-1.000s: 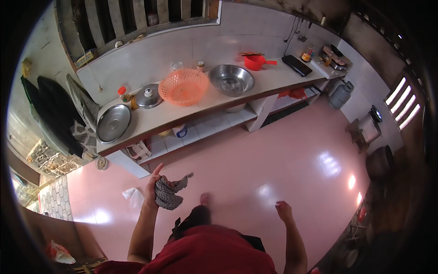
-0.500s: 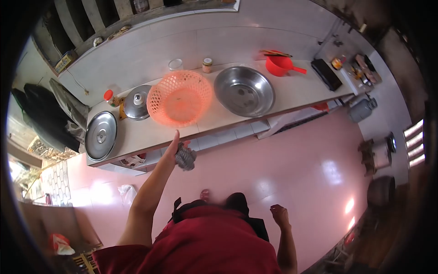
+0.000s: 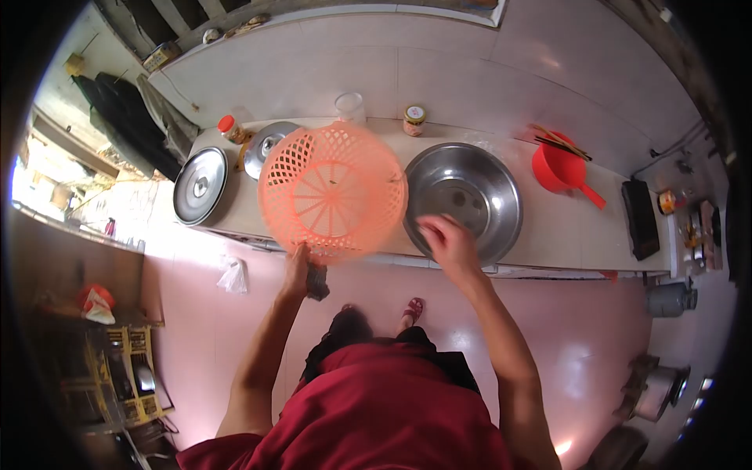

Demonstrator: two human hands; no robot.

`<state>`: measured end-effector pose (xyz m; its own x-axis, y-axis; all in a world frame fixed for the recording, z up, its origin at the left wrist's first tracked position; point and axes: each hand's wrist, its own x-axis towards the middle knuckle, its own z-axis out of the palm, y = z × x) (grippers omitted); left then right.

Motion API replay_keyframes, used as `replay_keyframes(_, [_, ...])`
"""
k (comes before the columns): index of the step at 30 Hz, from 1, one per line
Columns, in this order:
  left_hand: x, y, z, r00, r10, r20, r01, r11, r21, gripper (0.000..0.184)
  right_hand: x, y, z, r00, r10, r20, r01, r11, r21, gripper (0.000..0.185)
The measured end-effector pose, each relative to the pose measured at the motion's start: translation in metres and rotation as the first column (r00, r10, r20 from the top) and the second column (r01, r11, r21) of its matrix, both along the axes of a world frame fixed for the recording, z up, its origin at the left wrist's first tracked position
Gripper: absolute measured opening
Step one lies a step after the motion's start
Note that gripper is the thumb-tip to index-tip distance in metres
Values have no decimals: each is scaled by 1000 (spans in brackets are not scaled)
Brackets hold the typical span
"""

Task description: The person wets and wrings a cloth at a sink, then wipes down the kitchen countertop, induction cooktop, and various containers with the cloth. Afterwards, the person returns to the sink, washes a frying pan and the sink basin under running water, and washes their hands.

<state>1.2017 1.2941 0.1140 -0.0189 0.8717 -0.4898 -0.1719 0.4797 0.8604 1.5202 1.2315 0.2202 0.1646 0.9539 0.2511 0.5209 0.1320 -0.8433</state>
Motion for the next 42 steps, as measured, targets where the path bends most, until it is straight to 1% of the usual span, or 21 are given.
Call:
replay_keyframes(2, [-3, -26, 18, 994, 0, -111, 5, 999, 39, 42, -18, 53, -2, 986, 154, 61, -154, 988, -1, 17])
replay_keyframes(3, [2, -41, 36, 996, 24, -89, -20, 999, 49, 41, -30, 75, -11, 972, 224, 68, -223, 974, -26, 18])
replay_keyframes(5, [16, -67, 68, 997, 64, -49, -61, 996, 71, 39, -59, 105, -28, 961, 276, 8, -276, 961, 19, 17])
replay_keyframes(6, [10, -73, 59, 997, 34, -63, -30, 998, 64, 52, -73, 116, -43, 963, 268, 13, -269, 962, 38, 17])
replay_keyframes(8, [18, -83, 74, 997, 54, -54, -51, 998, 48, 52, -90, 134, -67, 968, 249, 35, -251, 965, 76, 15])
replay_keyframes(9, [23, -88, 86, 997, 62, -46, -60, 997, 38, 52, -95, 133, -61, 973, 225, 49, -228, 973, 45, 13])
replay_keyframes(10, [30, -90, 100, 994, 82, -76, -79, 995, 53, 44, -97, 131, -55, 977, 201, 66, -202, 979, 13, 12])
replay_keyframes(12, [26, -96, 98, 994, 63, -92, -64, 998, -12, 35, -97, 128, -50, 978, 187, 92, -184, 982, -35, 8])
replay_keyframes(14, [20, -101, 92, 991, 54, -122, -56, 998, -17, 30, -96, 129, -49, 973, 207, 104, -202, 977, -63, 7])
replay_keyframes(17, [11, -104, 81, 982, 63, -180, -52, 996, 67, 30, -101, 127, -57, 972, 218, 87, -215, 976, -40, 8])
replay_keyframes(20, [8, -101, 83, 976, 88, -198, -65, 991, 120, 32, -106, 127, -65, 981, 174, 81, -180, 981, 73, 5])
replay_keyframes(22, [7, -97, 84, 977, 95, -193, -71, 989, 126, 32, -96, 118, -36, 964, 189, -186, -196, 980, -16, 6])
replay_keyframes(23, [7, -93, 85, 978, 97, -187, -75, 989, 126, 32, -88, 112, -19, 933, 177, -315, -204, 977, -57, 6])
replay_keyframes(25, [7, -85, 88, 984, 74, -165, -61, 995, 85, 33, -63, 98, 0, 793, 119, -597, -187, 981, -54, 6])
replay_keyframes(29, [16, -65, 95, 997, 8, -80, -8, 1000, -4, 38, 30, 31, 36, 696, -65, -715, -54, 988, -142, 11])
replay_keyframes(30, [16, -59, 96, 995, -71, -74, 69, 997, -35, 36, 51, 6, 45, 676, -122, -727, 10, 988, -157, 12])
replay_keyframes(33, [52, -45, 93, 990, -53, -133, 49, 998, -32, 29, 114, -81, 40, 573, -224, -789, 136, 975, -178, 12])
replay_keyframes(35, [69, -29, 69, 965, -243, -97, 249, 967, 50, 25, 142, -147, 17, 391, -305, -868, 255, 942, -216, 14])
replay_keyframes(36, [78, -22, 58, 939, -333, -85, 340, 936, 92, 24, 148, -176, 7, 335, -346, -876, 322, 916, -239, 15])
replay_keyframes(39, [124, -6, 51, 872, -485, 64, 489, 867, -93, 37, 155, -245, -3, 203, -400, -894, 430, 857, -286, 14])
replay_keyframes(42, [163, 4, 54, 772, -632, -60, 602, 759, -249, 24, 156, -303, 3, 138, -504, -852, 537, 761, -363, 9])
